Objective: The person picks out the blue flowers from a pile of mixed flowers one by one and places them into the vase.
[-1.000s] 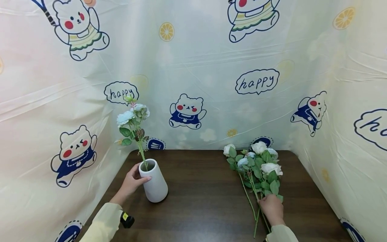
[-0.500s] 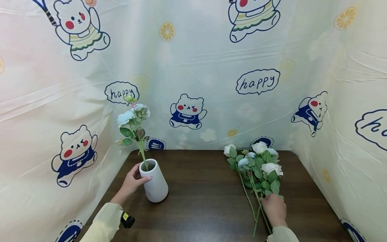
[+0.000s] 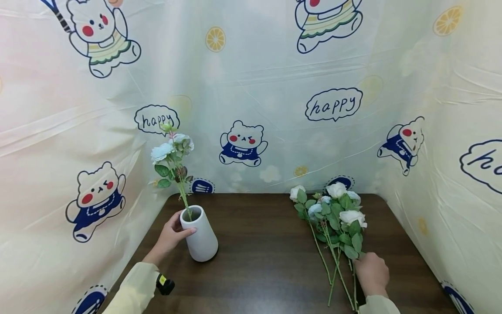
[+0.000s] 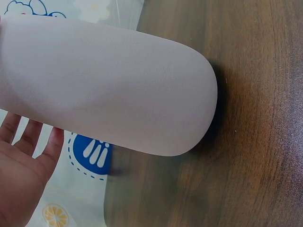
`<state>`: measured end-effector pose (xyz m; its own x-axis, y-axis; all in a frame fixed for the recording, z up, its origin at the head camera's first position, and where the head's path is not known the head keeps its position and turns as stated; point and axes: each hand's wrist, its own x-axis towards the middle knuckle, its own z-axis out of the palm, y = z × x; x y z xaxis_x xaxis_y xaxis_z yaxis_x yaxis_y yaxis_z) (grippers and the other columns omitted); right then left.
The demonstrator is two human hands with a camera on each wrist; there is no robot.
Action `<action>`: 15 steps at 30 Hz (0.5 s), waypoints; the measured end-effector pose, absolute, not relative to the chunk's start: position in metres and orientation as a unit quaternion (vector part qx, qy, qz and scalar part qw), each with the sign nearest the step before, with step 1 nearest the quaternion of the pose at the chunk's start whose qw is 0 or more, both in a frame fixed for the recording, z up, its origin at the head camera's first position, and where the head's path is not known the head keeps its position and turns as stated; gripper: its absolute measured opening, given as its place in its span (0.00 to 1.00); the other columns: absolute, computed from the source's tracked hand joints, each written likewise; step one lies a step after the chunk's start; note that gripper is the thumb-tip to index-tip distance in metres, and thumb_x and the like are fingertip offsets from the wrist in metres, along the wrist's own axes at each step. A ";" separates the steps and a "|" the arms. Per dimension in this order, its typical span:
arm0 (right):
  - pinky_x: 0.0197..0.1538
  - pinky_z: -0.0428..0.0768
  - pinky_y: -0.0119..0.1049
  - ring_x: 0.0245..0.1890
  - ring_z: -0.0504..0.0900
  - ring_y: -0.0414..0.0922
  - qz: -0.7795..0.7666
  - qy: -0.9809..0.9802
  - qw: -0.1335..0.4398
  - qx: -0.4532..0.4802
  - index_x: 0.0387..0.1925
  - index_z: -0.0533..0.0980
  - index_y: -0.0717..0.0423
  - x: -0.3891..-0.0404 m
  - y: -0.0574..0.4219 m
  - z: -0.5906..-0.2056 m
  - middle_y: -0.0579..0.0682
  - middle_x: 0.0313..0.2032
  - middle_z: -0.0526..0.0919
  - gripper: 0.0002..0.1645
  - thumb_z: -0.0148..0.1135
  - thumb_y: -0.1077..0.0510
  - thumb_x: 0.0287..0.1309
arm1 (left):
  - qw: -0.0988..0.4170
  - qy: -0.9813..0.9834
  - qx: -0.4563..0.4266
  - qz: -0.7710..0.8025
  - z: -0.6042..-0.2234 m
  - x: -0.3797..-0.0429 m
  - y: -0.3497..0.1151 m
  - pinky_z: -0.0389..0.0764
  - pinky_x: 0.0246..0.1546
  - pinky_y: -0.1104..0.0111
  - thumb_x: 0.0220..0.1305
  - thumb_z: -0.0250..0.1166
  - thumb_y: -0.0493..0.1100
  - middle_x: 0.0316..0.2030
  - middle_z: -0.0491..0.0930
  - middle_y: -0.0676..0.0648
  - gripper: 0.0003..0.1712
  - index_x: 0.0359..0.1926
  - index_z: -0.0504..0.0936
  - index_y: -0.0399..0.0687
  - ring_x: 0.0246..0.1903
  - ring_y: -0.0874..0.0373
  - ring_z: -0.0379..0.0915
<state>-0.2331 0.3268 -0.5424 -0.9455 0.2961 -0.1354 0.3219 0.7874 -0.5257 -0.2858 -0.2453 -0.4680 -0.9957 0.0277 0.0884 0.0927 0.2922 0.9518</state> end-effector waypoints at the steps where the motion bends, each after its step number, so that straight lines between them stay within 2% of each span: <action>1: 0.19 0.68 0.42 0.14 0.64 0.43 -0.284 0.944 0.029 0.164 0.09 0.64 0.49 -0.233 0.328 -0.544 0.43 0.11 0.63 0.26 0.62 0.53 0.59 | 0.027 -0.804 -0.038 -0.593 -0.468 -0.286 -0.245 0.75 0.55 0.58 0.56 0.74 0.39 0.59 0.70 0.35 0.41 0.67 0.64 0.38 0.55 0.44 0.70; 3: 0.20 0.68 0.43 0.15 0.66 0.44 -0.285 0.943 0.040 0.165 0.09 0.65 0.48 -0.232 0.329 -0.546 0.43 0.12 0.63 0.26 0.63 0.53 0.59 | 0.027 -0.805 -0.037 -0.592 -0.468 -0.286 -0.246 0.74 0.55 0.57 0.56 0.73 0.40 0.59 0.70 0.35 0.41 0.67 0.64 0.38 0.55 0.44 0.70; 7: 0.21 0.63 0.38 0.14 0.58 0.42 -0.291 0.940 0.050 0.168 0.09 0.59 0.46 -0.233 0.330 -0.551 0.41 0.12 0.54 0.29 0.62 0.53 0.60 | 0.029 -0.805 -0.037 -0.592 -0.468 -0.286 -0.246 0.74 0.55 0.57 0.56 0.74 0.40 0.59 0.70 0.35 0.41 0.67 0.64 0.38 0.55 0.43 0.70; 15: 0.21 0.59 0.36 0.14 0.53 0.40 -0.312 0.935 0.043 0.163 0.10 0.58 0.46 -0.230 0.332 -0.550 0.41 0.12 0.53 0.29 0.61 0.53 0.61 | 0.032 -0.801 -0.042 -0.597 -0.466 -0.284 -0.246 0.75 0.53 0.62 0.55 0.74 0.41 0.58 0.71 0.35 0.42 0.66 0.64 0.37 0.53 0.45 0.71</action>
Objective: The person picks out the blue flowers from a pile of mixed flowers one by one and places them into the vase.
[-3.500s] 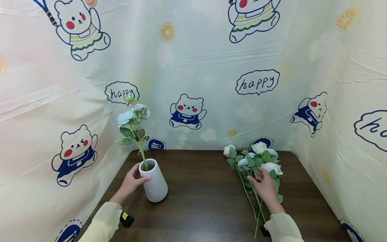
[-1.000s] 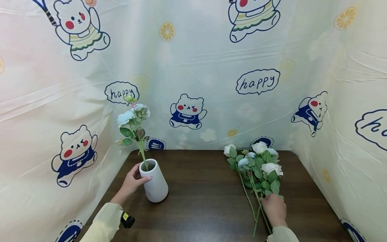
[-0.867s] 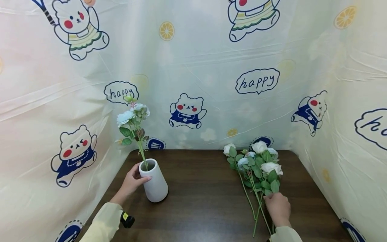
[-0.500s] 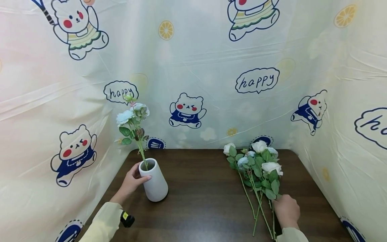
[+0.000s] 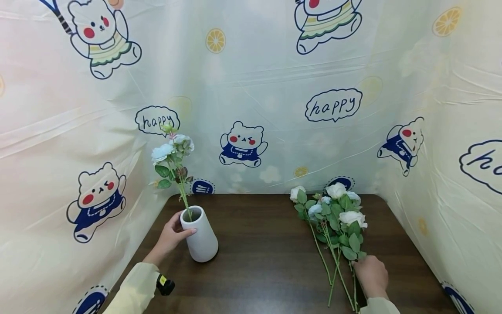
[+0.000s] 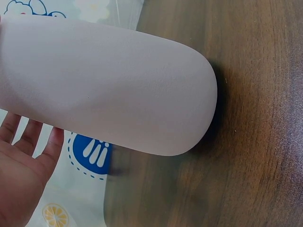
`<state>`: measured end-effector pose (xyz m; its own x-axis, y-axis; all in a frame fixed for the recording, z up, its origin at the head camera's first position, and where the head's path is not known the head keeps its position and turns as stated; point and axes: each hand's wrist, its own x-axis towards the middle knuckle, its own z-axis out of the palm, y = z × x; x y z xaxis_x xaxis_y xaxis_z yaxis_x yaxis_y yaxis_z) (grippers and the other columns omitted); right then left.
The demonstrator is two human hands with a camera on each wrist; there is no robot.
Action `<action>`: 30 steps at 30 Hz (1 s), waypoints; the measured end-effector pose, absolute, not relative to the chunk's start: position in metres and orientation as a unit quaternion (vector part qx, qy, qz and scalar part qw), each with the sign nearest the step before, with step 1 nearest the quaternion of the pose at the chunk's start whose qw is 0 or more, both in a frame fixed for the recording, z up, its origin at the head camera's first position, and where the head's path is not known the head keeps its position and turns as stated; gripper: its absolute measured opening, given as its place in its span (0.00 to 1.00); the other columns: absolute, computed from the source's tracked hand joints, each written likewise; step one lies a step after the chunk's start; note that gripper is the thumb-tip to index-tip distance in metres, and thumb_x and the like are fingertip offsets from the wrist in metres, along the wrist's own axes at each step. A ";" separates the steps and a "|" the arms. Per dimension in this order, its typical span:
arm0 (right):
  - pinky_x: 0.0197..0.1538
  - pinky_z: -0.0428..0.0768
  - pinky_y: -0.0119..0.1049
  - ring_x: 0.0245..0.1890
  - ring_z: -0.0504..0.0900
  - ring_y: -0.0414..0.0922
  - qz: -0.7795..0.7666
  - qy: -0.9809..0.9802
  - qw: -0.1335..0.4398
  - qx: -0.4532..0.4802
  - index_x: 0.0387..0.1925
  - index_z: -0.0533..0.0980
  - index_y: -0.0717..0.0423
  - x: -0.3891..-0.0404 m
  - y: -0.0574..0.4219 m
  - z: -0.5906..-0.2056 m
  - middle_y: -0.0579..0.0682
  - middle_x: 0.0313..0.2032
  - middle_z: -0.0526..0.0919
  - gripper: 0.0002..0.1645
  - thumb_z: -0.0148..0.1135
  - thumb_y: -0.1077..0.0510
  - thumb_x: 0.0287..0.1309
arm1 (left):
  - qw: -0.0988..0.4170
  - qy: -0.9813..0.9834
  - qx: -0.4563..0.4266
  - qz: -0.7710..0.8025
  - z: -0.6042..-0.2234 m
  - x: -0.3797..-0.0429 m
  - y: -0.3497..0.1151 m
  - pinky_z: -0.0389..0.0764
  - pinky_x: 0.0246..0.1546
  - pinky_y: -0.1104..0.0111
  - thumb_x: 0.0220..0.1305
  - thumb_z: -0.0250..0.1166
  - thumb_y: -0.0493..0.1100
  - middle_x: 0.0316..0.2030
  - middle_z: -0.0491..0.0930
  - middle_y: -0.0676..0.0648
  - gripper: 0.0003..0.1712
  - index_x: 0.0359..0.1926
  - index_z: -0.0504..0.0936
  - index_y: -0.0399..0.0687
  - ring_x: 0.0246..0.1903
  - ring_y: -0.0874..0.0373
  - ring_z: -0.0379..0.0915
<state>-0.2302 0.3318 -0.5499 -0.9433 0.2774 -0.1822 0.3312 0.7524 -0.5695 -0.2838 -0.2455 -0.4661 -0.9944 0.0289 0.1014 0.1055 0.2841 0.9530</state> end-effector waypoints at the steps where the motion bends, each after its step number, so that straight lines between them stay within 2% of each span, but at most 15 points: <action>1: 0.21 0.59 0.36 0.14 0.54 0.40 -0.314 0.935 0.042 0.161 0.10 0.58 0.46 -0.230 0.333 -0.550 0.41 0.12 0.53 0.29 0.61 0.53 0.61 | 0.032 -0.800 -0.042 -0.598 -0.466 -0.283 -0.245 0.75 0.52 0.63 0.55 0.74 0.41 0.58 0.71 0.35 0.42 0.66 0.64 0.37 0.53 0.45 0.71; 5: 0.21 0.57 0.35 0.14 0.53 0.40 -0.324 0.934 0.028 0.149 0.10 0.58 0.46 -0.227 0.335 -0.549 0.41 0.12 0.53 0.29 0.60 0.54 0.62 | 0.032 -0.800 -0.042 -0.597 -0.467 -0.284 -0.246 0.75 0.52 0.63 0.55 0.74 0.40 0.58 0.71 0.35 0.41 0.67 0.64 0.37 0.54 0.45 0.71; 10: 0.23 0.57 0.36 0.15 0.59 0.42 -0.316 0.939 -0.010 0.137 0.10 0.60 0.47 -0.225 0.339 -0.551 0.42 0.11 0.57 0.28 0.60 0.55 0.62 | 0.030 -0.803 -0.036 -0.594 -0.467 -0.285 -0.245 0.74 0.55 0.60 0.56 0.74 0.39 0.59 0.71 0.34 0.41 0.67 0.64 0.38 0.55 0.44 0.70; 13: 0.23 0.63 0.39 0.18 0.67 0.45 -0.306 0.942 -0.029 0.138 0.11 0.68 0.51 -0.226 0.341 -0.549 0.45 0.13 0.67 0.23 0.61 0.55 0.61 | 0.030 -0.805 -0.036 -0.592 -0.467 -0.284 -0.245 0.74 0.55 0.60 0.56 0.74 0.40 0.59 0.70 0.34 0.41 0.67 0.64 0.37 0.55 0.43 0.70; 17: 0.24 0.72 0.47 0.21 0.75 0.48 -0.297 0.944 -0.053 0.135 0.19 0.79 0.55 -0.226 0.346 -0.542 0.50 0.20 0.79 0.15 0.63 0.56 0.59 | 0.032 -0.805 -0.038 -0.591 -0.467 -0.284 -0.245 0.75 0.53 0.63 0.55 0.74 0.39 0.59 0.70 0.34 0.41 0.67 0.64 0.37 0.55 0.44 0.70; 24: 0.23 0.69 0.47 0.17 0.71 0.47 -0.268 0.949 -0.087 0.140 0.16 0.75 0.55 -0.225 0.358 -0.530 0.48 0.16 0.75 0.16 0.64 0.57 0.59 | 0.028 -0.804 -0.037 -0.593 -0.467 -0.284 -0.245 0.75 0.53 0.63 0.56 0.74 0.40 0.59 0.70 0.34 0.41 0.67 0.64 0.38 0.55 0.44 0.70; 30: 0.27 0.73 0.55 0.19 0.77 0.54 -0.251 0.951 -0.102 0.149 0.21 0.79 0.59 -0.224 0.374 -0.521 0.56 0.21 0.81 0.12 0.65 0.58 0.57 | 0.025 -0.807 -0.033 -0.589 -0.467 -0.284 -0.244 0.74 0.54 0.59 0.56 0.74 0.41 0.60 0.70 0.34 0.42 0.67 0.63 0.38 0.55 0.44 0.70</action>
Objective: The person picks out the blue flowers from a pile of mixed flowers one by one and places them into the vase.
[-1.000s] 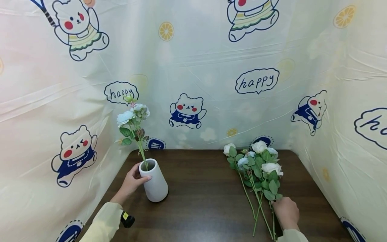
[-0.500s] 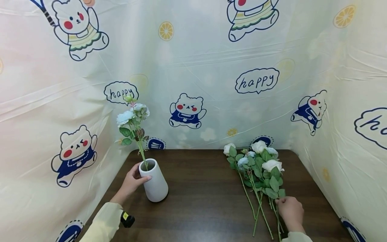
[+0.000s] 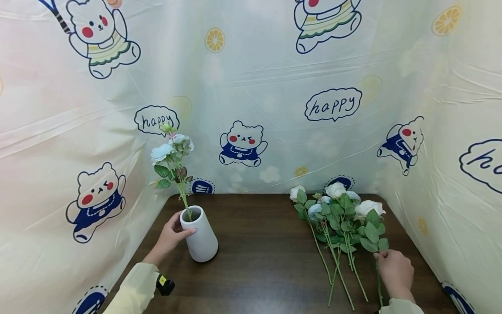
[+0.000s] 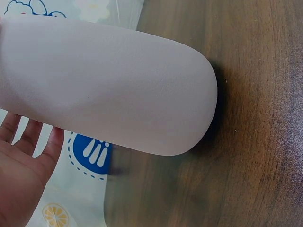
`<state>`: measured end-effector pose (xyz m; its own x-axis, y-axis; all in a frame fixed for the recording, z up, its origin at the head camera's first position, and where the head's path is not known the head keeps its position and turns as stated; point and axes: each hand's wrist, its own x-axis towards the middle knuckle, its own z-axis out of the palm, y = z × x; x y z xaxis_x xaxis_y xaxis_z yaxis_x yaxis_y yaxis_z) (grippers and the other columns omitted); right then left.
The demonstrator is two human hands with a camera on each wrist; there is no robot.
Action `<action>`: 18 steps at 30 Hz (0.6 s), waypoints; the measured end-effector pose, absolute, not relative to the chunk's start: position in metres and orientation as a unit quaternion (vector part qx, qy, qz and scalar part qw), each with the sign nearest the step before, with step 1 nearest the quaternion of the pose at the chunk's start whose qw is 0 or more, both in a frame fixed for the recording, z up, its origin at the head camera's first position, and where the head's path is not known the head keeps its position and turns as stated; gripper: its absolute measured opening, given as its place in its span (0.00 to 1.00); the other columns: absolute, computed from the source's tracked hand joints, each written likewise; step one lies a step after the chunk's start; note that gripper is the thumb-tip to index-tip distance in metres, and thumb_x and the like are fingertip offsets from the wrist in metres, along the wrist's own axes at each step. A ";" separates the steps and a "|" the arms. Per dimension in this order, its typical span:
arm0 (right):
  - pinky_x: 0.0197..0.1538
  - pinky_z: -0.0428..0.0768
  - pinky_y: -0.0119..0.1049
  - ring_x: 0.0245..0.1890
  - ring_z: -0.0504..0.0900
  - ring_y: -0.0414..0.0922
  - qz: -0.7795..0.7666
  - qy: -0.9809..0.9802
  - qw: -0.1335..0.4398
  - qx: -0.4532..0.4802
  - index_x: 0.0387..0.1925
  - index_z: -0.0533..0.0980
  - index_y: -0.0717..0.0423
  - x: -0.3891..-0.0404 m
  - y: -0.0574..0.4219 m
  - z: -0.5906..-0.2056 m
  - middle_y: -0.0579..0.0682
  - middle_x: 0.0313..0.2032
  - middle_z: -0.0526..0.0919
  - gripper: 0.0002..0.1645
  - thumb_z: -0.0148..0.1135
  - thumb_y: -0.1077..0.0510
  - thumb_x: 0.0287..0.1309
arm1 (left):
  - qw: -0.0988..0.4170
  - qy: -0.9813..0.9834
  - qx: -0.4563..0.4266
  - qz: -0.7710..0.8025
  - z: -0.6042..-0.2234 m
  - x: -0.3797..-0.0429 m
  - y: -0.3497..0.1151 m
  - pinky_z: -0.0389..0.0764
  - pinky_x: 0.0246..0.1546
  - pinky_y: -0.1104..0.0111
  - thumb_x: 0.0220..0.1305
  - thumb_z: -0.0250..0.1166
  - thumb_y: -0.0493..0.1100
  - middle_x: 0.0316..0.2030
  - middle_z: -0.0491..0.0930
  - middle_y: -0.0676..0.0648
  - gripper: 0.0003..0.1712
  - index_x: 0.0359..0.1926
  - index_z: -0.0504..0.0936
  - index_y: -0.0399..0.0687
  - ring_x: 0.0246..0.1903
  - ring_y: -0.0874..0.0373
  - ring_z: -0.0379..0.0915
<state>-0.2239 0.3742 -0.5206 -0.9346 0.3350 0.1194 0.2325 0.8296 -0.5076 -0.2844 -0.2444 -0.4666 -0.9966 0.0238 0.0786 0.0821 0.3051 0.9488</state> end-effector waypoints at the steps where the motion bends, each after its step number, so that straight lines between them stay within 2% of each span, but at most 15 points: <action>1: 0.26 0.73 0.55 0.19 0.77 0.54 0.249 -0.952 0.099 -0.149 0.21 0.79 0.59 -0.224 0.378 -0.519 0.56 0.21 0.81 0.12 0.65 0.58 0.57 | 0.024 -0.807 -0.032 -0.589 -0.466 -0.284 -0.244 0.74 0.55 0.59 0.56 0.74 0.41 0.60 0.70 0.34 0.42 0.67 0.63 0.38 0.55 0.43 0.70; 8: 0.21 0.64 0.41 0.17 0.69 0.47 0.246 -0.954 0.040 -0.164 0.15 0.71 0.53 -0.224 0.402 -0.519 0.46 0.14 0.70 0.19 0.61 0.57 0.62 | 0.024 -0.806 -0.033 -0.591 -0.466 -0.285 -0.245 0.74 0.55 0.59 0.56 0.73 0.40 0.60 0.69 0.34 0.42 0.67 0.63 0.38 0.55 0.44 0.69; 13: 0.20 0.65 0.39 0.17 0.67 0.47 0.250 -0.950 -0.008 -0.188 0.13 0.67 0.52 -0.228 0.417 -0.531 0.46 0.13 0.64 0.23 0.61 0.57 0.63 | 0.027 -0.806 -0.035 -0.591 -0.466 -0.285 -0.245 0.74 0.54 0.61 0.56 0.73 0.40 0.60 0.70 0.35 0.41 0.67 0.63 0.38 0.55 0.44 0.69; 18: 0.21 0.65 0.40 0.16 0.65 0.46 0.235 -0.950 -0.027 -0.202 0.12 0.63 0.50 -0.231 0.427 -0.545 0.46 0.12 0.61 0.25 0.61 0.57 0.63 | 0.026 -0.806 -0.036 -0.590 -0.465 -0.284 -0.244 0.75 0.54 0.61 0.56 0.73 0.39 0.60 0.70 0.34 0.41 0.67 0.63 0.38 0.55 0.44 0.70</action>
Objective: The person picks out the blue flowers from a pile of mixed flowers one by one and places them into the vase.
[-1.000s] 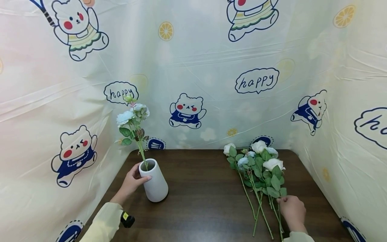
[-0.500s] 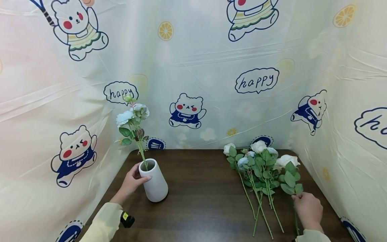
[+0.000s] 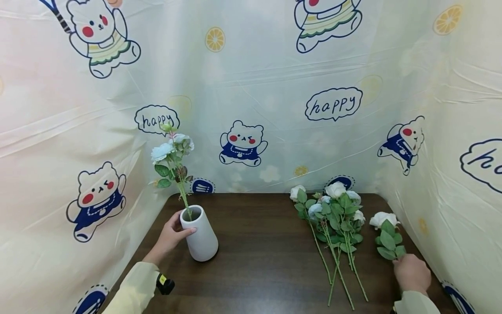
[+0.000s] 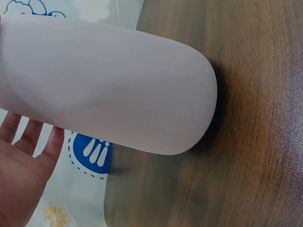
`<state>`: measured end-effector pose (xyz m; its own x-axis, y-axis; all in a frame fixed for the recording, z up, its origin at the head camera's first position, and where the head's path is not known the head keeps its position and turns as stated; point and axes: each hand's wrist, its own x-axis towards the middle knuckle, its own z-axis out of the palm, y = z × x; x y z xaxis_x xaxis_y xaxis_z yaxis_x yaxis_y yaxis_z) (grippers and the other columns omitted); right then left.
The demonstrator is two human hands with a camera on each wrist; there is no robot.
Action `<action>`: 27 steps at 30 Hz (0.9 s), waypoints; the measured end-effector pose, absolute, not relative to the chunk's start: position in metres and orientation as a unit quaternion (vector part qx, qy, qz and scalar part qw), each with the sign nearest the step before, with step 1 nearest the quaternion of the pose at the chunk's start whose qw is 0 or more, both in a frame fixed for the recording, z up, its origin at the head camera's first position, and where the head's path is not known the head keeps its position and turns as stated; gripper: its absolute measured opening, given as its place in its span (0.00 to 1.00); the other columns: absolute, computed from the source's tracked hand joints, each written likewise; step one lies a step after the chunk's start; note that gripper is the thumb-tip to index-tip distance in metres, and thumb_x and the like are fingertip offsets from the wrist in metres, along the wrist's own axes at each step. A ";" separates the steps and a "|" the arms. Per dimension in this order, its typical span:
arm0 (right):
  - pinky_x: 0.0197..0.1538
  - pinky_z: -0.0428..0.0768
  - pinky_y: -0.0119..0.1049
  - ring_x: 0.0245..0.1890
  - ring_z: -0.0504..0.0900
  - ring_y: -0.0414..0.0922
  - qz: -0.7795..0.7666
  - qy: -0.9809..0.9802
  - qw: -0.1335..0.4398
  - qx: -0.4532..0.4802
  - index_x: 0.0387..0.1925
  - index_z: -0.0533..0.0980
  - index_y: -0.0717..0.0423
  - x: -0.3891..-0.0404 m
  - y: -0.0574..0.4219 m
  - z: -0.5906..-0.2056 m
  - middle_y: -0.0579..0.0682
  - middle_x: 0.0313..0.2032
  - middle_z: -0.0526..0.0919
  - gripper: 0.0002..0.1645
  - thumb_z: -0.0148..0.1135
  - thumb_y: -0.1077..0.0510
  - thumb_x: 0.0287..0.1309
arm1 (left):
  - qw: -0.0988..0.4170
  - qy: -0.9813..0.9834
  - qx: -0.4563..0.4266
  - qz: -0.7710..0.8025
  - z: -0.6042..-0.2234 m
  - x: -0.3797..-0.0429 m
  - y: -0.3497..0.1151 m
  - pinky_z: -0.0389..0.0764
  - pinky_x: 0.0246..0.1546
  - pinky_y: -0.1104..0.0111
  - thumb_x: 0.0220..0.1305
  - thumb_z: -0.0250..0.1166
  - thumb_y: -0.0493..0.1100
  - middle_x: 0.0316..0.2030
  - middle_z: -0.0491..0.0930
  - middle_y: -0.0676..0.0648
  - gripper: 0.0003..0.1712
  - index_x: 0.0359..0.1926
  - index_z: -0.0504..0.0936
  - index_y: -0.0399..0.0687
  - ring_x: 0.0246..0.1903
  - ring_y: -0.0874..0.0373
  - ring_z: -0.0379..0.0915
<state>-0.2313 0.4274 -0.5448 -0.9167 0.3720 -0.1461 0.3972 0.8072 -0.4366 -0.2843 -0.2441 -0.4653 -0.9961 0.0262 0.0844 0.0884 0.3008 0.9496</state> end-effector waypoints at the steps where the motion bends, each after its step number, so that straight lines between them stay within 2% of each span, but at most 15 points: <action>1: 0.21 0.66 0.40 0.16 0.66 0.46 -0.232 0.950 0.029 0.204 0.12 0.63 0.50 -0.232 0.428 -0.547 0.46 0.12 0.62 0.25 0.61 0.57 0.63 | 0.027 -0.807 -0.036 -0.589 -0.465 -0.284 -0.244 0.75 0.53 0.61 0.56 0.73 0.39 0.60 0.70 0.34 0.41 0.67 0.63 0.38 0.55 0.44 0.70; 6: 0.23 0.70 0.44 0.18 0.70 0.48 -0.220 0.951 0.024 0.216 0.13 0.66 0.52 -0.230 0.428 -0.558 0.49 0.14 0.66 0.23 0.61 0.58 0.62 | 0.029 -0.808 -0.039 -0.587 -0.466 -0.285 -0.244 0.75 0.53 0.62 0.56 0.73 0.40 0.59 0.71 0.35 0.41 0.67 0.64 0.38 0.54 0.44 0.70; 15: 0.25 0.74 0.49 0.19 0.73 0.49 -0.219 0.948 0.010 0.231 0.13 0.65 0.53 -0.229 0.425 -0.561 0.52 0.15 0.69 0.24 0.61 0.57 0.62 | 0.028 -0.807 -0.041 -0.588 -0.466 -0.287 -0.245 0.73 0.56 0.55 0.56 0.73 0.40 0.59 0.70 0.35 0.41 0.67 0.64 0.38 0.55 0.44 0.69; 20: 0.24 0.74 0.50 0.20 0.75 0.51 -0.222 0.948 0.024 0.226 0.14 0.69 0.55 -0.232 0.430 -0.563 0.53 0.16 0.72 0.22 0.61 0.55 0.61 | 0.026 -0.807 -0.043 -0.588 -0.466 -0.287 -0.245 0.72 0.57 0.54 0.56 0.73 0.40 0.60 0.70 0.34 0.41 0.67 0.63 0.38 0.56 0.43 0.69; 27: 0.26 0.76 0.54 0.23 0.78 0.58 -0.216 0.953 0.035 0.210 0.20 0.78 0.62 -0.231 0.431 -0.559 0.66 0.23 0.78 0.19 0.63 0.52 0.59 | 0.025 -0.811 -0.038 -0.584 -0.466 -0.286 -0.245 0.73 0.57 0.56 0.56 0.74 0.41 0.60 0.70 0.35 0.42 0.67 0.63 0.38 0.56 0.43 0.69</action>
<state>-0.2311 0.4311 -0.5592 -0.9091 0.3857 -0.1572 0.4157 0.8182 -0.3971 -0.2857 -0.2450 -0.4659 -0.9958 0.0335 0.0849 0.0912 0.3156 0.9445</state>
